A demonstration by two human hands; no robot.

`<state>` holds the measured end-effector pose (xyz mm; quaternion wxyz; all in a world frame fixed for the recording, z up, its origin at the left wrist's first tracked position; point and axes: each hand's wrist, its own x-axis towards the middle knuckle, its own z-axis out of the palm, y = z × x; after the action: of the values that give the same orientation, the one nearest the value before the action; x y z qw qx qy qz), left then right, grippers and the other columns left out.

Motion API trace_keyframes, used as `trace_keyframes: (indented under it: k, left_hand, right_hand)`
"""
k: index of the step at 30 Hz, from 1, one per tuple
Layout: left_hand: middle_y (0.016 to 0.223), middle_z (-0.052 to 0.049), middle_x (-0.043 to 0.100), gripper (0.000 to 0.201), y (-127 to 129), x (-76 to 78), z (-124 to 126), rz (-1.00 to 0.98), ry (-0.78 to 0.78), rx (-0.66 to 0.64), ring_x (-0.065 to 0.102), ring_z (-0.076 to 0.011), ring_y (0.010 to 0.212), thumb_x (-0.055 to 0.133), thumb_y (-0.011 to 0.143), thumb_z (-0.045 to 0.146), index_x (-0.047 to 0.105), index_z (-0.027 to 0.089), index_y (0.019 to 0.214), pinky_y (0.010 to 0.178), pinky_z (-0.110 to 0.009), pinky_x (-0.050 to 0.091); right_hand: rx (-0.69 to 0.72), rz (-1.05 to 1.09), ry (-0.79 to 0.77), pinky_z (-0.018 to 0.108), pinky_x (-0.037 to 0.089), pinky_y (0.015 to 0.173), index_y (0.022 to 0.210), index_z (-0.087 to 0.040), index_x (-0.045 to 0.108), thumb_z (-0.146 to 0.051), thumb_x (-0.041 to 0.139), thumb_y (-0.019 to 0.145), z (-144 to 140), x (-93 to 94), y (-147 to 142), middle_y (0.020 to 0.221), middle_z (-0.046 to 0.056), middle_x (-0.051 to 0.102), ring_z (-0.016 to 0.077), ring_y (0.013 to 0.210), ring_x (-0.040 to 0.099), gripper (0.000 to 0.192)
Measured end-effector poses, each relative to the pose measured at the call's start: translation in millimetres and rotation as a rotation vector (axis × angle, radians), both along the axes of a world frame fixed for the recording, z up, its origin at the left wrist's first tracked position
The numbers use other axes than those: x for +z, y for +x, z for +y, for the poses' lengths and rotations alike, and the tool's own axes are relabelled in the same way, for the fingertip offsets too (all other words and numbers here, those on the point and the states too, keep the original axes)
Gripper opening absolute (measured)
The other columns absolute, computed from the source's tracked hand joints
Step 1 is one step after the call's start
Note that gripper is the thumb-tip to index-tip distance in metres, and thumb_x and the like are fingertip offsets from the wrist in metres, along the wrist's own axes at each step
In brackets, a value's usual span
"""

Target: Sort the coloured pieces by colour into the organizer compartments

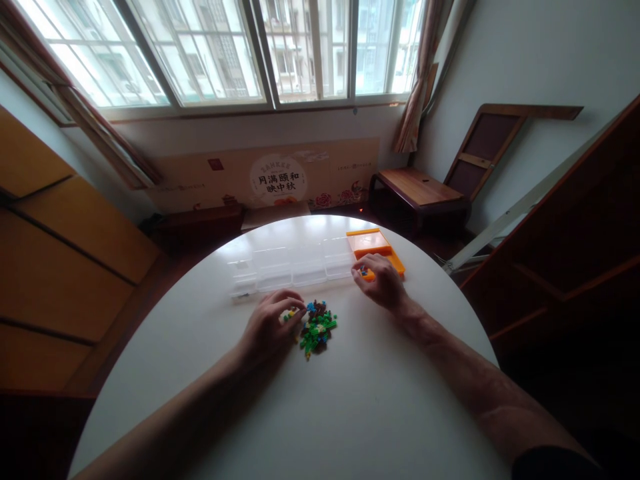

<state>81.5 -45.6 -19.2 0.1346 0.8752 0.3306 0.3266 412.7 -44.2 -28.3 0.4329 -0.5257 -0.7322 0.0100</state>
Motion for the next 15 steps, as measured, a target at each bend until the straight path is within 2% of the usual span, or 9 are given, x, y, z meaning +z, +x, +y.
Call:
trace_keyframes:
  k: [7,11,15]
  left_hand:
    - [0.112,-0.006,0.08,0.008,1,1.0,-1,-0.073,0.076,-0.065,0.075,-0.0221,0.104,0.073,0.108,0.03,0.078,0.026,0.104,0.096,-0.039,0.056]
    - [0.112,-0.005,0.08,0.009,1,1.0,-3,-0.074,0.099,-0.07,0.076,-0.0214,0.103,0.074,0.108,0.032,0.08,0.026,0.105,0.097,-0.039,0.055]
    - [0.11,-0.005,0.08,0.01,1,-0.7,-3,-0.065,0.102,-0.082,0.076,-0.0208,0.1,0.073,0.108,0.033,0.08,0.027,0.105,0.095,-0.039,0.055]
  right_hand:
    - [0.401,-0.045,0.02,0.04,0.058,0.092,0.104,-0.026,0.076,-0.027,0.075,0.104,-25,14.2,-44,0.105,0.005,0.081,0.0243,0.098,0.073,0.001]
    - [0.502,-0.108,0.029,0.04,0.056,0.093,0.109,-0.028,0.078,-0.034,0.078,0.105,-29,11.6,-58,0.104,0.003,0.084,0.023,0.097,0.076,0.008]
    - [0.538,-0.11,0.025,0.039,0.056,0.094,0.11,-0.029,0.08,-0.037,0.075,0.108,-27,3.8,-61,0.104,0.003,0.085,0.0218,0.096,0.077,0.01]
